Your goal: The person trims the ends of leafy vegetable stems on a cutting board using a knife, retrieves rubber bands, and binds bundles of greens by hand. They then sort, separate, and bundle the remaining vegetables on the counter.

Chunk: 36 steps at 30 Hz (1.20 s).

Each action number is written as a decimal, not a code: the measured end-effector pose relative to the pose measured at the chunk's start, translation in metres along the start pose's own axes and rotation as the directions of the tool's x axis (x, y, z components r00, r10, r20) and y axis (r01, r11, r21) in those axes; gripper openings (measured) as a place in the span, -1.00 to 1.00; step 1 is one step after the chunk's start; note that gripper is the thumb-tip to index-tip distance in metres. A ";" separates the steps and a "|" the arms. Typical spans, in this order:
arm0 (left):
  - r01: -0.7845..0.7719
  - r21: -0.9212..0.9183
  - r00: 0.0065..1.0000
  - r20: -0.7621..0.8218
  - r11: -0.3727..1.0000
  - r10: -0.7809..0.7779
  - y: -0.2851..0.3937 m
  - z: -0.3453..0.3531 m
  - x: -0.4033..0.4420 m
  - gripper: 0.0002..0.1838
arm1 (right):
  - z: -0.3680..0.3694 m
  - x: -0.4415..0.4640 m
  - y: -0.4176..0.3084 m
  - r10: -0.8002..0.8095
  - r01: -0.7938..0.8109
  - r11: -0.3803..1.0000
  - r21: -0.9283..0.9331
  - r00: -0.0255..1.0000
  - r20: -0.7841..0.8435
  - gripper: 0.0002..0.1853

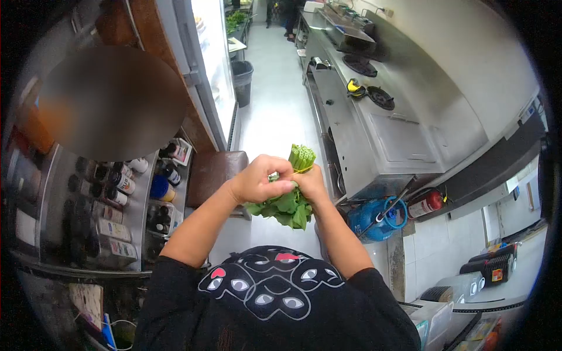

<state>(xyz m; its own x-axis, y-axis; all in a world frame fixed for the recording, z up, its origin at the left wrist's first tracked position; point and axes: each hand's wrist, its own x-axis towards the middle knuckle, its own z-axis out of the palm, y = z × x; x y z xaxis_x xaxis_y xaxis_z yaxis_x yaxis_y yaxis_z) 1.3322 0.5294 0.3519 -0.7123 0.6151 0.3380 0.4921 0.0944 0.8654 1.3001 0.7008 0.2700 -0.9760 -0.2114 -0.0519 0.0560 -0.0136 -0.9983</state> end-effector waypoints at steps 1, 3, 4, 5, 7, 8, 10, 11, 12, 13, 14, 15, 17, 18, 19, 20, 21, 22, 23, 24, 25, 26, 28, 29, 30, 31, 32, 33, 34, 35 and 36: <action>0.072 -0.262 0.996 -0.027 0.962 -0.082 -0.004 0.006 -0.001 -0.90 | 0.001 -0.002 -0.005 -0.014 0.016 0.999 0.035 0.999 -0.052 -0.72; -0.061 -0.491 0.998 -0.061 0.869 0.035 -0.029 0.010 0.001 -0.76 | 0.000 0.001 -0.001 -0.054 0.063 0.995 0.080 0.992 -0.110 -0.72; -0.063 -0.624 0.986 -0.157 0.779 -0.046 -0.032 0.014 0.002 -0.74 | 0.002 0.001 -0.005 -0.072 0.087 0.991 0.103 0.987 -0.141 -0.72; -0.083 -0.740 0.961 -0.236 0.667 -0.142 -0.033 0.023 0.001 -0.71 | 0.004 0.000 -0.011 -0.073 0.089 0.993 0.084 0.982 -0.174 -0.73; -0.197 -0.879 0.928 -0.310 0.434 -0.207 -0.049 0.033 0.003 -0.65 | 0.007 0.000 -0.010 -0.144 0.166 0.982 0.085 0.964 -0.221 -0.73; -0.242 -0.896 0.905 -0.347 0.372 -0.246 -0.055 0.037 0.004 -0.64 | 0.009 0.001 -0.009 -0.178 0.204 0.975 0.084 0.953 -0.244 -0.73; -0.343 -0.905 0.849 -0.413 0.251 -0.329 -0.061 0.044 0.010 -0.59 | 0.012 0.009 -0.003 -0.239 0.253 0.967 0.011 0.925 -0.296 -0.71; -0.350 -0.887 0.774 -0.455 0.302 -0.439 -0.065 0.047 0.013 -0.51 | 0.015 0.012 0.000 -0.295 0.304 0.952 -0.025 0.899 -0.323 -0.70; -0.348 -0.878 0.750 -0.472 0.330 -0.463 -0.066 0.049 0.016 -0.50 | 0.016 0.014 0.002 -0.349 0.350 0.935 -0.061 0.871 -0.345 -0.69; -0.347 -0.868 0.724 -0.489 0.357 -0.487 -0.067 0.049 0.018 -0.49 | 0.013 0.016 0.004 -0.397 0.281 0.901 -0.330 0.840 -0.369 -0.65; -0.345 -0.856 0.695 -0.508 0.385 -0.509 -0.068 0.049 0.019 -0.48 | 0.010 0.017 0.005 -0.419 0.256 0.871 -0.420 0.833 -0.362 -0.64; -0.312 -0.844 0.687 -0.517 0.436 -0.510 -0.067 0.050 0.019 -0.42 | 0.007 0.018 0.004 -0.442 0.229 0.832 -0.506 0.825 -0.353 -0.63; -0.255 -0.822 0.674 -0.529 0.509 -0.516 -0.073 0.051 0.018 -0.38 | 0.005 0.021 0.003 -0.500 0.198 0.738 -0.645 0.802 -0.326 -0.63; -0.225 -0.810 0.668 -0.533 0.542 -0.519 -0.075 0.051 0.017 -0.35 | 0.005 0.022 0.002 -0.536 0.194 0.687 -0.700 0.786 -0.308 -0.64; -0.187 -0.801 0.655 -0.533 0.568 -0.536 -0.076 0.052 0.018 -0.29 | 0.004 0.024 0.001 -0.569 0.186 0.633 -0.751 0.770 -0.289 -0.64; -0.162 -0.781 0.650 -0.544 0.603 -0.530 -0.077 0.053 0.019 -0.28 | 0.003 0.025 0.000 -0.601 0.176 0.576 -0.798 0.754 -0.267 -0.65; -0.136 -0.759 0.645 -0.555 0.636 -0.525 -0.077 0.055 0.019 -0.27 | 0.003 0.028 0.000 -0.572 0.130 0.556 -0.821 0.776 -0.265 -0.67; -0.109 -0.735 0.640 -0.567 0.669 -0.519 -0.077 0.056 0.020 -0.26 | 0.003 0.030 -0.001 -0.567 0.117 0.523 -0.844 0.788 -0.242 -0.68; -0.095 -0.728 0.627 -0.574 0.679 -0.527 -0.075 0.057 0.021 -0.25 | 0.003 0.030 -0.002 -0.561 0.107 0.488 -0.866 0.799 -0.218 -0.70; -0.081 -0.721 0.613 -0.581 0.689 -0.536 -0.071 0.059 0.022 -0.24 | 0.003 0.032 -0.003 -0.554 0.097 0.453 -0.886 0.810 -0.195 -0.71; -0.065 -0.713 0.600 -0.587 0.698 -0.544 -0.069 0.059 0.022 -0.24 | 0.004 0.034 -0.002 -0.579 0.105 0.418 -0.902 0.796 -0.176 -0.73; -0.057 -0.716 0.584 -0.589 0.696 -0.559 -0.072 0.059 0.022 -0.24 | 0.004 0.037 0.000 -0.604 0.112 0.383 -0.917 0.782 -0.156 -0.74; -0.041 -0.723 0.550 -0.593 0.690 -0.588 -0.080 0.056 0.024 -0.23 | 0.004 0.040 0.004 -0.621 0.117 0.315 -0.942 0.776 -0.111 -0.71; -0.009 -0.714 0.541 -0.592 0.700 -0.597 -0.082 0.055 0.025 -0.22 | 0.005 0.042 0.006 -0.614 0.118 0.282 -0.952 0.785 -0.085 -0.67; 0.021 -0.704 0.533 -0.593 0.710 -0.604 -0.082 0.052 0.026 -0.22 | 0.006 0.043 0.008 -0.607 0.119 0.249 -0.961 0.793 -0.059 -0.62; 0.051 -0.694 0.523 -0.594 0.718 -0.611 -0.083 0.050 0.026 -0.21 | 0.008 0.044 0.011 -0.592 0.124 0.213 -0.969 0.806 -0.027 -0.62; 0.069 -0.683 0.523 -0.596 0.727 -0.609 -0.084 0.048 0.026 -0.21 | 0.009 0.044 0.013 -0.575 0.131 0.177 -0.976 0.818 0.005 -0.63; 0.087 -0.671 0.522 -0.598 0.736 -0.607 -0.086 0.046 0.024 -0.20 | 0.011 0.044 0.015 -0.557 0.138 0.141 -0.980 0.829 0.037 -0.63; 0.105 -0.659 0.523 -0.600 0.745 -0.605 -0.088 0.045 0.023 -0.19 | 0.012 0.043 0.016 -0.539 0.139 0.112 -0.984 0.841 0.057 -0.63; 0.133 -0.638 0.525 -0.604 0.758 -0.600 -0.092 0.044 0.021 -0.20 | 0.014 0.042 0.017 -0.517 0.140 0.084 -0.987 0.852 0.077 -0.64; 0.160 -0.617 0.525 -0.607 0.770 -0.596 -0.096 0.045 0.019 -0.20 | 0.015 0.040 0.019 -0.494 0.143 0.056 -0.988 0.864 0.097 -0.64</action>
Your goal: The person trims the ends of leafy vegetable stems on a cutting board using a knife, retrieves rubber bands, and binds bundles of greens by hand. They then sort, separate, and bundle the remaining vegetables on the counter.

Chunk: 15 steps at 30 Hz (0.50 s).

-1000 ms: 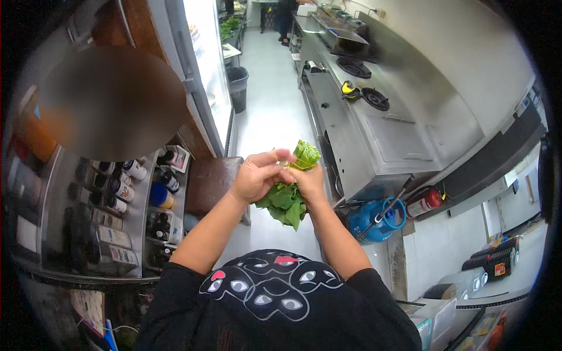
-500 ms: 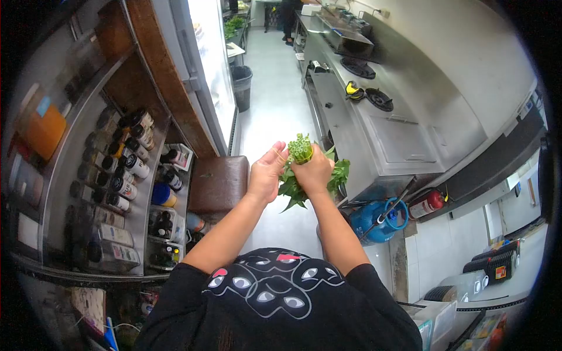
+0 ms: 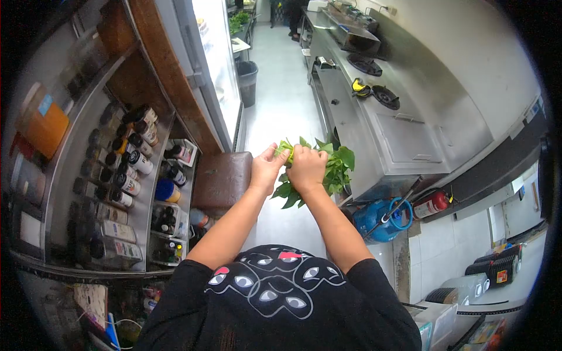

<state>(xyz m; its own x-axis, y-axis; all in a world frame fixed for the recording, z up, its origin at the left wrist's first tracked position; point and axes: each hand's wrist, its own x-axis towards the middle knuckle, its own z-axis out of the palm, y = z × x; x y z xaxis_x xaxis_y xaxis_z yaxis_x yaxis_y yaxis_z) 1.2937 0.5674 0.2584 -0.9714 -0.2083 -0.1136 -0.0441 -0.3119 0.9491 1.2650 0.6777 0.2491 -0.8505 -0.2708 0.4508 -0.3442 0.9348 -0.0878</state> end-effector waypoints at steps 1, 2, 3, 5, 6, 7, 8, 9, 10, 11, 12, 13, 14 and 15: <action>-0.004 0.019 1.000 -0.005 1.000 0.004 -0.005 -0.003 0.002 -0.20 | 0.002 -0.002 -0.001 -0.009 0.009 1.000 0.001 1.000 -0.001 -0.63; -0.007 0.038 1.000 -0.010 0.999 0.008 -0.010 -0.005 0.004 -0.20 | 0.005 -0.003 -0.001 -0.017 0.017 1.000 0.001 1.000 -0.004 -0.63; -0.011 0.040 1.000 -0.019 0.999 0.012 -0.013 -0.007 0.007 -0.21 | 0.008 -0.004 -0.001 -0.026 0.026 1.000 0.001 1.000 -0.008 -0.63; -0.007 0.065 0.998 -0.061 0.998 0.011 -0.021 -0.010 0.011 -0.25 | 0.013 -0.008 -0.005 -0.065 0.065 0.998 0.000 0.998 0.005 -0.60; 0.003 0.089 0.996 -0.094 0.996 0.006 -0.024 -0.011 0.011 -0.29 | 0.015 -0.011 -0.006 -0.086 0.086 0.996 -0.001 0.996 0.012 -0.59; 0.014 0.113 0.992 -0.127 0.994 0.001 -0.027 -0.012 0.011 -0.32 | 0.015 -0.014 -0.007 -0.098 0.098 0.995 0.008 0.995 -0.007 -0.57; -0.001 0.126 0.993 -0.117 0.992 0.016 -0.034 -0.015 0.013 -0.33 | 0.014 -0.015 -0.008 -0.106 0.106 0.994 0.006 0.994 0.018 -0.57; -0.015 0.139 0.994 -0.109 0.990 0.031 -0.038 -0.019 0.013 -0.34 | 0.014 -0.015 -0.008 -0.115 0.114 0.993 0.006 0.992 0.044 -0.56; -0.029 0.154 0.994 -0.100 0.988 0.045 -0.042 -0.023 0.014 -0.35 | 0.014 -0.016 -0.009 -0.123 0.122 0.992 0.006 0.990 0.070 -0.55; -0.011 0.109 0.995 -0.097 0.994 0.021 -0.047 -0.026 0.015 -0.36 | 0.016 -0.018 -0.009 -0.135 0.134 0.991 0.010 0.989 0.056 -0.55; 0.008 0.063 0.996 -0.092 0.998 -0.002 -0.046 -0.026 0.013 -0.38 | 0.017 -0.020 -0.009 -0.146 0.145 0.989 0.013 0.988 0.041 -0.54; 0.026 0.018 0.996 -0.085 0.999 -0.024 -0.044 -0.026 0.011 -0.39 | 0.017 -0.021 -0.009 -0.156 0.156 0.988 0.014 0.987 0.026 -0.53; 0.110 0.022 0.991 -0.076 0.994 -0.109 -0.042 -0.028 0.009 -0.38 | 0.017 -0.022 -0.008 -0.162 0.162 0.987 0.010 0.986 0.043 -0.53; 0.194 0.026 0.979 -0.066 0.981 -0.192 -0.030 -0.027 0.002 -0.36 | 0.016 -0.023 -0.008 -0.169 0.169 0.986 0.005 0.984 0.060 -0.53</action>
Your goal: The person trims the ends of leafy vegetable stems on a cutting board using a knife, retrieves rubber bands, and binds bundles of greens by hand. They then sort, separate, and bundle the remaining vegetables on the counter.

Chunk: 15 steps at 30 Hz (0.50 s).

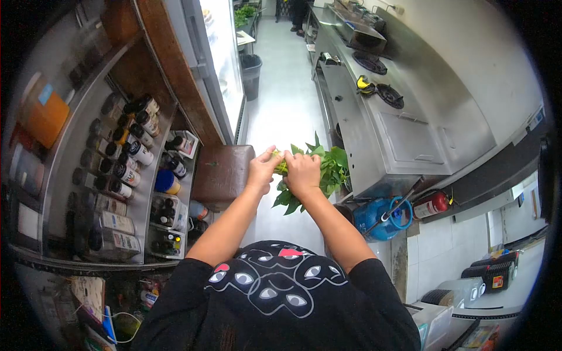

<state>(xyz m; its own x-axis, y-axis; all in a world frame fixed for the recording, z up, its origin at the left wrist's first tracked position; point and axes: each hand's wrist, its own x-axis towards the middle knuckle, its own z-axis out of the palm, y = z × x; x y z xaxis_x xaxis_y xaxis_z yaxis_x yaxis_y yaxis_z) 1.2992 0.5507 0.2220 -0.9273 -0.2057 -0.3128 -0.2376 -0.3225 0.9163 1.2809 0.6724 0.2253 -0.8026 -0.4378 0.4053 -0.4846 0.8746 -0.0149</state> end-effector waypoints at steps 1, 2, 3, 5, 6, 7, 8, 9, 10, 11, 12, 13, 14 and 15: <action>0.084 0.010 0.996 0.010 0.996 -0.084 0.005 -0.002 -0.005 -0.35 | 0.000 -0.001 0.000 -0.007 0.007 1.000 -0.004 1.000 0.018 -0.53; 0.114 -0.012 0.993 0.023 0.993 -0.114 0.001 -0.007 -0.003 -0.38 | 0.000 -0.003 0.000 -0.021 0.021 1.000 0.001 0.999 0.033 -0.54; 0.145 -0.033 0.989 0.037 0.989 -0.143 -0.004 -0.011 0.000 -0.41 | 0.001 -0.005 0.000 -0.033 0.033 0.999 0.007 0.998 0.049 -0.55; 0.193 -0.059 0.980 0.052 0.979 -0.190 -0.014 -0.018 0.005 -0.47 | 0.005 -0.008 -0.001 -0.058 0.057 0.998 0.008 0.996 0.062 -0.60; 0.211 -0.066 0.977 0.051 0.975 -0.208 -0.015 -0.019 0.005 -0.50 | 0.007 -0.010 -0.002 -0.070 0.070 0.998 0.003 0.996 0.059 -0.64; 0.229 -0.072 0.973 0.051 0.971 -0.226 -0.017 -0.020 0.004 -0.53 | 0.009 -0.012 -0.002 -0.083 0.083 0.997 -0.002 0.995 0.057 -0.67; 0.253 -0.087 0.967 0.051 0.963 -0.250 -0.018 -0.021 0.003 -0.56 | 0.011 -0.014 -0.003 -0.098 0.098 0.995 0.006 0.994 0.045 -0.71; 0.276 -0.103 0.961 0.051 0.956 -0.272 -0.018 -0.021 0.003 -0.59 | 0.014 -0.015 -0.004 -0.113 0.113 0.993 0.014 0.993 0.033 -0.75; 0.298 -0.119 0.954 0.051 0.947 -0.294 -0.018 -0.022 0.002 -0.62 | 0.015 -0.016 -0.005 -0.129 0.129 0.991 0.021 0.991 0.019 -0.78; 0.317 -0.119 0.948 0.046 0.941 -0.314 -0.019 -0.023 0.001 -0.66 | 0.016 -0.018 -0.006 -0.140 0.140 0.990 0.006 0.990 0.026 -0.80; 0.336 -0.120 0.942 0.041 0.934 -0.334 -0.020 -0.024 0.001 -0.69 | 0.016 -0.019 -0.008 -0.151 0.151 0.988 -0.009 0.988 0.033 -0.83; 0.355 -0.121 0.935 0.036 0.927 -0.353 -0.022 -0.024 0.000 -0.73 | 0.017 -0.021 -0.009 -0.161 0.162 0.986 -0.024 0.986 0.039 -0.85; 0.358 -0.128 0.934 0.034 0.925 -0.356 -0.025 -0.026 0.002 -0.75 | 0.017 -0.022 -0.010 -0.163 0.165 0.986 -0.032 0.985 0.055 -0.86; 0.360 -0.134 0.933 0.031 0.923 -0.360 -0.031 -0.028 0.005 -0.77 | 0.017 -0.024 -0.012 -0.165 0.168 0.985 -0.040 0.984 0.071 -0.87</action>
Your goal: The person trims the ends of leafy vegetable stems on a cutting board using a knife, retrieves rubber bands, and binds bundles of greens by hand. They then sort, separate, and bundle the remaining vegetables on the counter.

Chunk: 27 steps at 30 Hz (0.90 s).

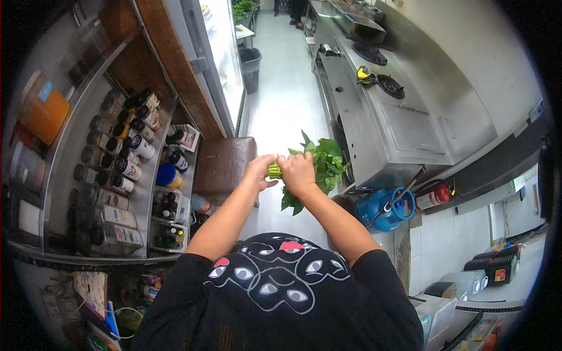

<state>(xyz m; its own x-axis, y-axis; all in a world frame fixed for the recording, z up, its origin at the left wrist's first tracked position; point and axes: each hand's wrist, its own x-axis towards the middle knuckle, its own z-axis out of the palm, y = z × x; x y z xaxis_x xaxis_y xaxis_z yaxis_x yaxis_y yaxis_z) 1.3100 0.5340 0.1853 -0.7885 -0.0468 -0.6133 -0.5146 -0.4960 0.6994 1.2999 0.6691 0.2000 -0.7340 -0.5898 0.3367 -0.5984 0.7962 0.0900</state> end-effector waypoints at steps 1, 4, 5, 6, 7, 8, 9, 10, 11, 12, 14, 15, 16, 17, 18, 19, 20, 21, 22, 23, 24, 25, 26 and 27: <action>0.002 -0.007 1.000 -0.003 1.000 -0.002 -0.003 -0.003 0.005 -0.79 | 0.001 -0.001 -0.002 -0.003 0.003 1.000 -0.008 1.000 0.015 -0.87; -0.025 -0.034 0.999 0.042 0.999 0.026 -0.007 -0.010 0.015 -0.86 | 0.005 -0.002 -0.009 0.006 -0.008 0.999 0.043 0.998 0.058 -0.90; -0.049 -0.033 0.998 0.036 0.998 0.050 -0.009 -0.012 0.018 -0.89 | 0.006 -0.002 -0.011 0.014 -0.017 0.999 0.043 0.997 0.069 -0.91; -0.073 -0.034 0.997 0.029 0.997 0.074 -0.008 -0.009 0.016 -0.92 | 0.006 -0.001 -0.013 0.021 -0.024 0.999 0.042 0.997 0.081 -0.92; -0.099 -0.033 0.995 0.023 0.995 0.100 -0.007 -0.009 0.014 -0.94 | 0.006 0.000 -0.015 0.028 -0.032 0.999 0.042 0.996 0.090 -0.92; -0.108 -0.019 0.993 0.042 0.994 0.108 -0.006 -0.010 0.015 -0.95 | 0.006 0.001 -0.017 0.028 -0.033 0.998 0.053 0.995 0.097 -0.91; -0.116 -0.004 0.991 0.062 0.993 0.116 -0.006 -0.012 0.016 -0.94 | 0.007 0.002 -0.018 0.028 -0.035 0.997 0.064 0.994 0.104 -0.89; -0.124 0.012 0.989 0.082 0.992 0.122 -0.006 -0.015 0.017 -0.93 | 0.007 0.002 -0.020 0.030 -0.039 0.996 0.075 0.993 0.112 -0.87; -0.083 0.025 0.992 0.098 0.996 0.080 -0.004 -0.017 0.019 -0.93 | 0.006 0.003 -0.021 0.037 -0.049 0.995 0.082 0.989 0.141 -0.84; -0.043 0.039 0.993 0.114 0.998 0.038 -0.001 -0.018 0.018 -0.91 | 0.005 0.005 -0.023 0.044 -0.059 0.994 0.087 0.984 0.170 -0.80; -0.010 0.095 0.991 0.137 0.995 -0.003 0.001 -0.019 0.016 -0.84 | 0.005 0.006 -0.025 0.072 -0.099 0.988 0.116 0.973 0.217 -0.72; -0.018 0.135 0.990 0.144 0.991 -0.002 0.005 -0.017 0.009 -0.81 | 0.006 0.007 -0.024 0.093 -0.128 0.982 0.139 0.968 0.235 -0.67; -0.027 0.175 0.989 0.150 0.984 0.001 0.008 -0.017 0.005 -0.77 | 0.007 0.009 -0.024 0.111 -0.156 0.974 0.162 0.961 0.253 -0.63; -0.047 0.069 0.984 0.172 0.996 0.035 0.006 -0.020 0.009 -0.75 | 0.006 0.011 -0.023 0.152 -0.207 0.960 0.186 0.950 0.273 -0.59; -0.066 -0.037 0.979 0.191 0.997 0.072 0.003 -0.023 0.011 -0.73 | 0.004 0.014 -0.021 0.193 -0.259 0.943 0.207 0.936 0.294 -0.56; -0.080 -0.142 0.972 0.208 0.987 0.109 0.002 -0.026 0.014 -0.70 | 0.001 0.017 -0.020 0.234 -0.313 0.922 0.227 0.920 0.315 -0.52; -0.065 -0.230 0.964 0.238 0.971 0.121 0.001 -0.030 0.016 -0.68 | -0.002 0.020 -0.017 0.264 -0.359 0.888 0.289 0.910 0.320 -0.49; -0.046 -0.316 0.954 0.268 0.948 0.136 0.004 -0.031 0.011 -0.66 | -0.005 0.022 -0.015 0.293 -0.402 0.847 0.348 0.899 0.326 -0.46; -0.025 -0.399 0.943 0.296 0.917 0.154 0.007 -0.031 0.006 -0.65 | -0.006 0.023 -0.012 0.320 -0.441 0.801 0.405 0.887 0.334 -0.43; -0.063 -0.416 0.927 0.312 0.907 0.208 0.010 -0.031 0.001 -0.65 | 0.004 0.024 -0.010 0.347 -0.446 0.750 0.489 0.894 0.282 -0.40; -0.126 -0.368 0.914 0.318 0.921 0.252 0.015 -0.031 -0.005 -0.66 | 0.003 0.026 -0.008 0.344 -0.460 0.682 0.569 0.888 0.305 -0.40; -0.190 -0.318 0.898 0.326 0.929 0.296 0.021 -0.031 -0.011 -0.67 | 0.001 0.029 -0.007 0.338 -0.470 0.606 0.642 0.883 0.327 -0.40; -0.255 -0.268 0.879 0.337 0.929 0.338 0.027 -0.031 -0.016 -0.67 | 0.000 0.032 -0.005 0.330 -0.476 0.522 0.708 0.878 0.347 -0.40; -0.357 -0.135 0.865 0.325 0.924 0.382 0.033 -0.030 -0.020 -0.67 | 0.004 0.034 -0.004 0.298 -0.441 0.428 0.788 0.893 0.338 -0.39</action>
<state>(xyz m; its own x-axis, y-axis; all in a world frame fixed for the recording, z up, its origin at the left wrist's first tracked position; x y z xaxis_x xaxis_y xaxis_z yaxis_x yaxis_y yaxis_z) 1.3189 0.4925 0.2095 -0.9882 0.0514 -0.1445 -0.1484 -0.5586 0.8160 1.2758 0.6455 0.2071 -0.9423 -0.3346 0.0109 -0.1854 0.4946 -0.8491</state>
